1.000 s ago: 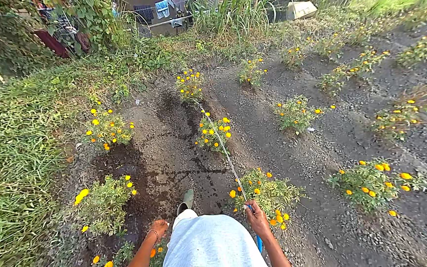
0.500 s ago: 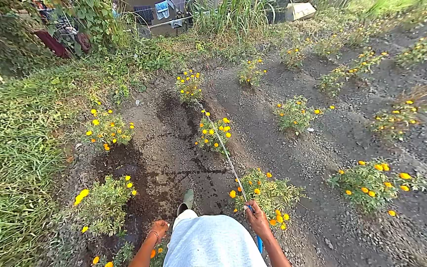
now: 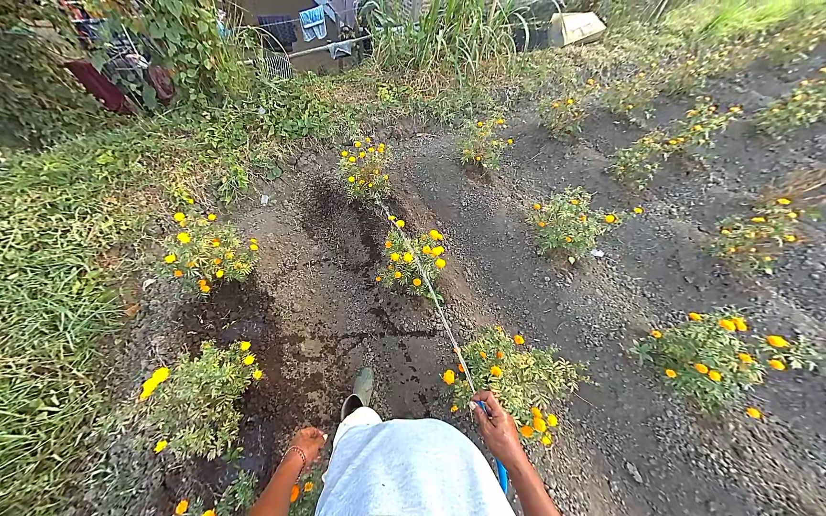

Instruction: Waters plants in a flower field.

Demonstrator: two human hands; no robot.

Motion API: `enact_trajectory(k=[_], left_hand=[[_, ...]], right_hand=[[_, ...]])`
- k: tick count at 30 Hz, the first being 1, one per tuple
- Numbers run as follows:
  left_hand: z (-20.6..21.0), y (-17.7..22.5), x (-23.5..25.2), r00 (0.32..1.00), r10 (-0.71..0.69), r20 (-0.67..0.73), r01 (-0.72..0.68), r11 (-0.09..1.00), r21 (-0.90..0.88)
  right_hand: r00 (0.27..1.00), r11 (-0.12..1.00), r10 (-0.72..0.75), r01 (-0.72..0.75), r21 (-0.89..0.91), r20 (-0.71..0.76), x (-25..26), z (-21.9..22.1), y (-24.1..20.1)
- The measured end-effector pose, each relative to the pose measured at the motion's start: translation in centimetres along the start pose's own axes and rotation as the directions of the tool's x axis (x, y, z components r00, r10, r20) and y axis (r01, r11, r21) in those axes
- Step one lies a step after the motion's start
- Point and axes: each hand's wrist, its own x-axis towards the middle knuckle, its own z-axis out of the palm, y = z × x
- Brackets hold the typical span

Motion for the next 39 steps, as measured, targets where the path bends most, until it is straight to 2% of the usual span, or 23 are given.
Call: enact_trajectory(k=[11, 19, 23, 30, 39], left_hand=[[0.1, -0.5, 0.2, 1.000, 0.003, 0.014, -0.003, 1.000, 0.002], [0.0, 0.2, -0.2, 1.000, -0.004, 0.013, 0.004, 1.000, 0.010], [-0.1, 0.4, 0.1, 1.000, -0.010, 0.015, 0.010, 1.000, 0.016], [-0.1, 0.2, -0.1, 1.000, -0.008, 0.017, 0.008, 1.000, 0.013], [-0.3, -1.1, 0.1, 1.000, -0.022, 0.008, 0.022, 1.000, -0.003]], right_hand=[[1.000, 1.000, 0.008, -0.008, 0.002, 0.004, -0.1, 0.3, -0.1], [0.999, 0.996, 0.027, -0.025, 0.082, -0.021, 0.3, -0.6, 0.2], [0.993, 0.992, 0.116, -0.117, 0.040, 0.033, 1.5, -2.1, 0.2], [0.975, 0.986, 0.165, -0.162, -0.035, 0.147, 6.5, -4.8, -0.3], [0.969, 0.983, 0.178, -0.184, 0.021, 0.169, 10.7, -11.3, -2.5]])
